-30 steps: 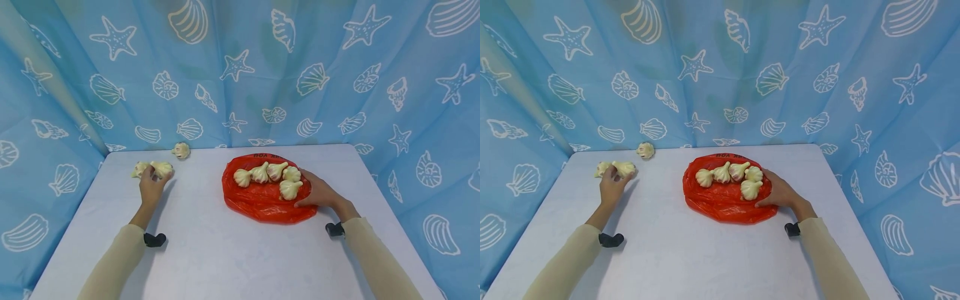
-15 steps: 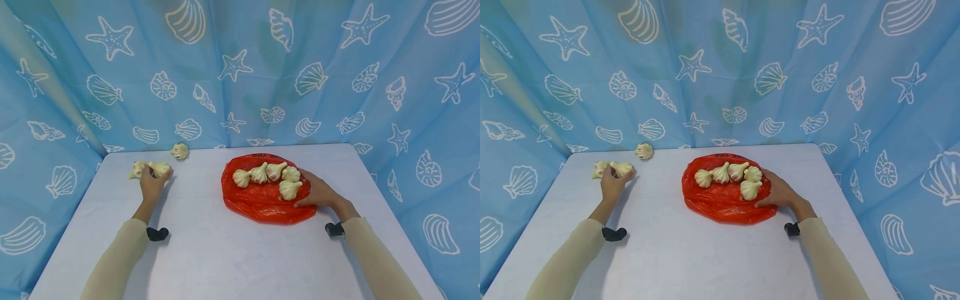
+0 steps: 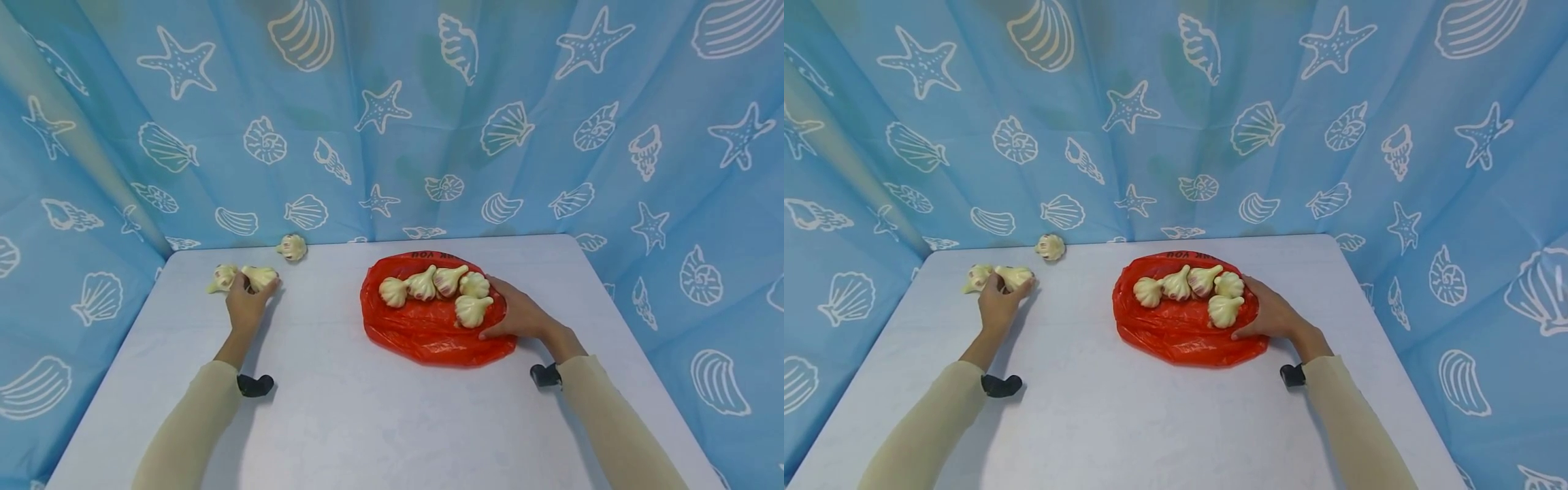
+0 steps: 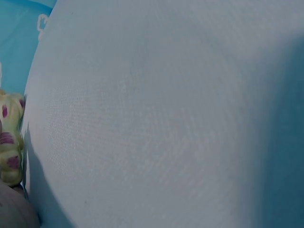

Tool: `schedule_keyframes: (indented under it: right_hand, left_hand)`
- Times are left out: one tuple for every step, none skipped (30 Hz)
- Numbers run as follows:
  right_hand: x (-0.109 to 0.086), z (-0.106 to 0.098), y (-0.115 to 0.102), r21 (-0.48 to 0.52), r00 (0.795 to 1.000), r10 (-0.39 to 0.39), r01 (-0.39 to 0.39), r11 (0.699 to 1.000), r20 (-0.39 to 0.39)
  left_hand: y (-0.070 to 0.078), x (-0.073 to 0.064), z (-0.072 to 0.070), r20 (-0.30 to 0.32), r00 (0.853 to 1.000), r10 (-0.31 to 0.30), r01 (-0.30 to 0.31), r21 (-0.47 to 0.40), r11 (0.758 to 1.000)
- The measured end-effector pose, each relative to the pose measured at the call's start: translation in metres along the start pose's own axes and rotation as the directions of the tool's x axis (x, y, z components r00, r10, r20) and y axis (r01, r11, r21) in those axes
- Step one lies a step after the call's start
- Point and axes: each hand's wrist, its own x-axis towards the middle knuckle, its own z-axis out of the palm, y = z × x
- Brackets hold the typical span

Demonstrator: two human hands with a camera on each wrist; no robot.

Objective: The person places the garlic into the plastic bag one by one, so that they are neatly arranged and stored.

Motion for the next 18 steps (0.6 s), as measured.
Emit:
schedule_keyframes:
  right_hand:
    - [0.000, 0.000, 0.000, -0.002, 1.000, 0.001, -0.001, 1.000, 0.000]
    - [0.000, 0.000, 0.000, -0.003, 1.000, 0.000, 0.000, 1.000, 0.000]
    - [0.000, 0.000, 0.000, -0.005, 1.000, 0.001, -0.001, 1.000, 0.001]
    - [0.000, 0.000, 0.000, -0.001, 1.000, 0.002, -0.002, 1.000, 0.002]
    - [0.000, -0.001, -0.001, 0.003, 1.000, 0.003, -0.003, 1.000, 0.003]
    - [-0.001, -0.001, -0.001, 0.003, 1.000, 0.002, -0.002, 1.000, 0.003]
    - [-0.001, -0.001, 0.000, 0.007, 1.000, 0.001, -0.001, 1.000, 0.003]
    - [-0.001, -0.001, -0.001, 0.013, 1.000, -0.001, 0.001, 1.000, 0.003]
    - [-0.001, -0.001, -0.001, 0.016, 1.000, -0.002, 0.002, 1.000, 0.004]
    - [-0.001, -0.002, -0.001, 0.018, 1.000, 0.000, 0.000, 1.000, 0.003]
    - [-0.001, -0.002, -0.001, 0.015, 1.000, 0.000, 0.000, 1.000, 0.001]
    - [-0.001, -0.001, -0.001, 0.013, 1.000, 0.001, -0.001, 1.000, -0.001]
    - [-0.001, -0.001, -0.001, 0.012, 1.000, -0.002, 0.002, 1.000, 0.000]
    - [-0.001, -0.001, -0.001, 0.009, 1.000, 0.001, -0.001, 1.000, 0.000]
    - [-0.001, -0.001, -0.002, 0.004, 1.000, -0.002, 0.002, 1.000, 0.001]
    - [-0.001, -0.001, -0.002, 0.001, 1.000, 0.002, -0.002, 1.000, -0.001]
    - [-0.001, -0.001, -0.002, -0.003, 1.000, 0.001, -0.001, 1.000, -0.001]
    - [-0.001, -0.001, -0.002, -0.003, 1.000, 0.003, -0.003, 1.000, -0.003]
  left_hand:
    - [-0.001, 0.000, 0.000, -0.001, 1.000, 0.009, -0.009, 0.000, 1.000]
    - [-0.002, 0.000, -0.001, -0.003, 1.000, 0.019, -0.019, -0.002, 1.000]
    - [-0.002, 0.000, -0.001, -0.004, 1.000, 0.026, -0.026, -0.004, 1.000]
    - [-0.003, 0.000, 0.000, -0.006, 0.999, 0.032, -0.032, -0.003, 0.999]
    - [-0.003, -0.001, 0.000, -0.006, 0.999, 0.038, -0.038, -0.002, 0.999]
    - [-0.003, -0.001, 0.001, -0.005, 0.999, 0.043, -0.043, 0.000, 0.999]
    - [-0.002, -0.002, 0.002, -0.008, 0.999, 0.052, -0.052, -0.001, 0.999]
    - [-0.002, -0.003, 0.003, -0.009, 0.998, 0.055, -0.055, -0.002, 0.999]
    - [-0.001, -0.004, 0.003, -0.009, 0.998, 0.060, -0.060, -0.005, 0.998]
    - [0.000, -0.005, 0.005, -0.010, 0.998, 0.065, -0.065, -0.007, 0.998]
    - [0.001, -0.006, 0.006, -0.008, 0.998, 0.070, -0.070, -0.009, 0.998]
    - [0.002, -0.007, 0.006, -0.005, 0.997, 0.075, -0.075, -0.012, 0.997]
    - [0.003, -0.008, 0.007, -0.003, 0.997, 0.082, -0.082, -0.019, 0.996]
    - [0.004, -0.009, 0.008, 0.000, 0.996, 0.088, -0.088, -0.025, 0.996]
    - [0.005, -0.010, 0.009, 0.004, 0.995, 0.097, -0.097, -0.032, 0.995]
    - [0.007, -0.011, 0.011, 0.009, 0.994, 0.105, -0.105, -0.036, 0.994]
    - [0.008, -0.012, 0.011, 0.015, 0.993, 0.113, -0.112, -0.043, 0.993]
    - [0.010, -0.012, 0.012, 0.018, 0.992, 0.124, -0.123, -0.049, 0.991]
